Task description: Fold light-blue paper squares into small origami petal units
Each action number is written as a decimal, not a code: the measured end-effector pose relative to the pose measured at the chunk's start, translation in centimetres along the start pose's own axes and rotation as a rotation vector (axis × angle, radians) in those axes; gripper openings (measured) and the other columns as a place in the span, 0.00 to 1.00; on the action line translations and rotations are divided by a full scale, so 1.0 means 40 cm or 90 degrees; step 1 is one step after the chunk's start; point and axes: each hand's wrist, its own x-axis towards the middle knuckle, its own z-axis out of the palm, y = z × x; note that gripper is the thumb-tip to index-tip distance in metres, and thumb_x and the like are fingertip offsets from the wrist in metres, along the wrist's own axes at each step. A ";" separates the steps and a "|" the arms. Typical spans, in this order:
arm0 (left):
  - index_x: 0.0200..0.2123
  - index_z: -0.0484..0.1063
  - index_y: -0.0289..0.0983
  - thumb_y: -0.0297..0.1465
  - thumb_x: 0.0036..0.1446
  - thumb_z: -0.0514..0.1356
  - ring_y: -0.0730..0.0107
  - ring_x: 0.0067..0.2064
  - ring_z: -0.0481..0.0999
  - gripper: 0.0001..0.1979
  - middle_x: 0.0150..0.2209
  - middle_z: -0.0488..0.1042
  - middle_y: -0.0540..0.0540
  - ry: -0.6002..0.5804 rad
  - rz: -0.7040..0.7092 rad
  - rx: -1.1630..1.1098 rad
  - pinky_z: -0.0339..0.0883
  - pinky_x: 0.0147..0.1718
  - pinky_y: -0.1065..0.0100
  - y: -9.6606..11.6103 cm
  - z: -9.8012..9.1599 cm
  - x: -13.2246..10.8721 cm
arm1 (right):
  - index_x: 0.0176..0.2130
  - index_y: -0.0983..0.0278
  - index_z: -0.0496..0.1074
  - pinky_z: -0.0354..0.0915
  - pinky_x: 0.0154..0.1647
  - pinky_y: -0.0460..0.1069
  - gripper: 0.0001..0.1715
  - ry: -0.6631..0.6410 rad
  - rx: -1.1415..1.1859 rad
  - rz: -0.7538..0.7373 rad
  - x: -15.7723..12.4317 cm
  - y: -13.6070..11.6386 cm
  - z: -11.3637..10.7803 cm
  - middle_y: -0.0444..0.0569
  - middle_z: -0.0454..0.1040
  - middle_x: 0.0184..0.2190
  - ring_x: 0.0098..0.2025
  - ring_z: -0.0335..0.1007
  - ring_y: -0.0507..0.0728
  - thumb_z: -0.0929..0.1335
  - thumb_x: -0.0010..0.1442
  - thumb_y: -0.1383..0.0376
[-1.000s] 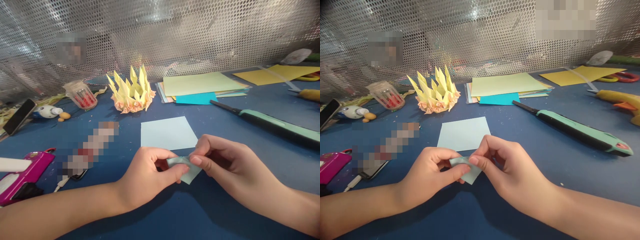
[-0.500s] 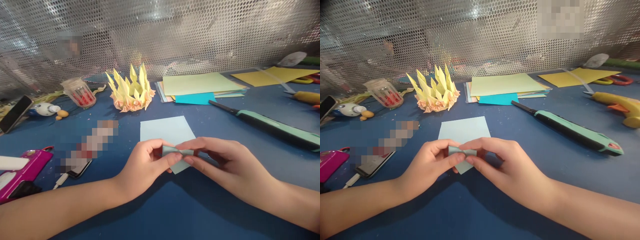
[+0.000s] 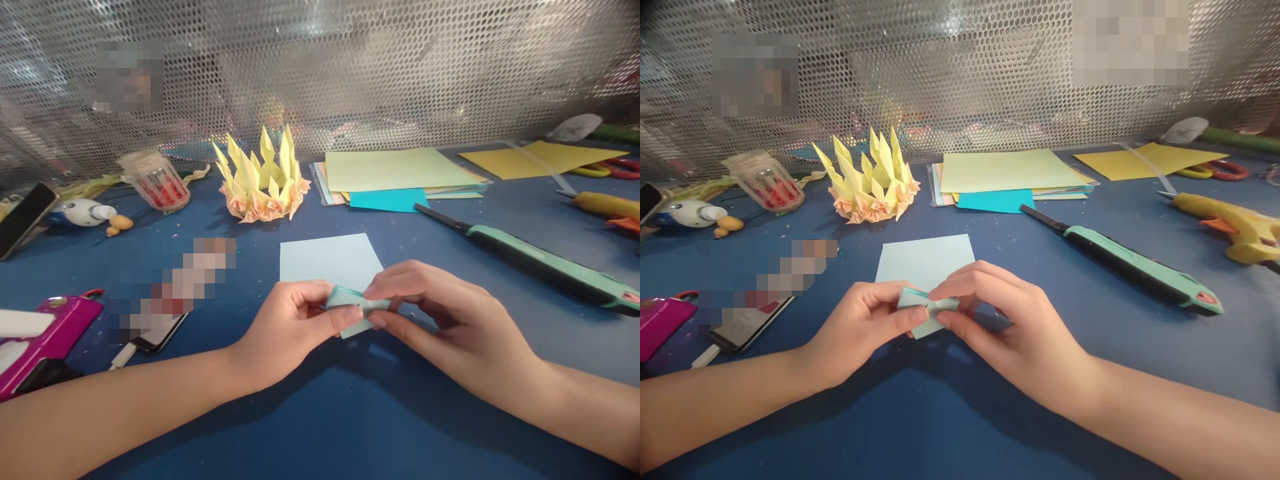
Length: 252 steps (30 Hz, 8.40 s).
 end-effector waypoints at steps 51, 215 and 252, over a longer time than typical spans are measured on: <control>0.30 0.82 0.34 0.23 0.47 0.73 0.75 0.30 0.74 0.06 0.27 0.78 0.52 -0.114 -0.110 -0.274 0.72 0.31 0.73 0.006 -0.020 0.019 | 0.45 0.60 0.79 0.74 0.34 0.43 0.11 -0.062 -0.085 -0.246 0.038 0.012 -0.034 0.50 0.74 0.38 0.35 0.76 0.50 0.67 0.68 0.72; 0.37 0.73 0.40 0.26 0.53 0.68 0.74 0.30 0.81 0.09 0.29 0.83 0.53 0.088 -0.123 -0.031 0.69 0.28 0.78 -0.001 0.012 0.022 | 0.40 0.61 0.71 0.66 0.27 0.43 0.05 -0.089 0.130 0.224 0.030 0.008 0.006 0.41 0.74 0.26 0.26 0.69 0.49 0.70 0.65 0.63; 0.28 0.84 0.41 0.27 0.49 0.71 0.64 0.35 0.85 0.02 0.30 0.86 0.51 0.114 -0.098 0.019 0.78 0.37 0.71 -0.011 0.014 0.021 | 0.39 0.60 0.70 0.70 0.31 0.44 0.03 -0.074 0.092 0.178 0.022 0.007 0.008 0.41 0.75 0.28 0.29 0.71 0.51 0.69 0.64 0.67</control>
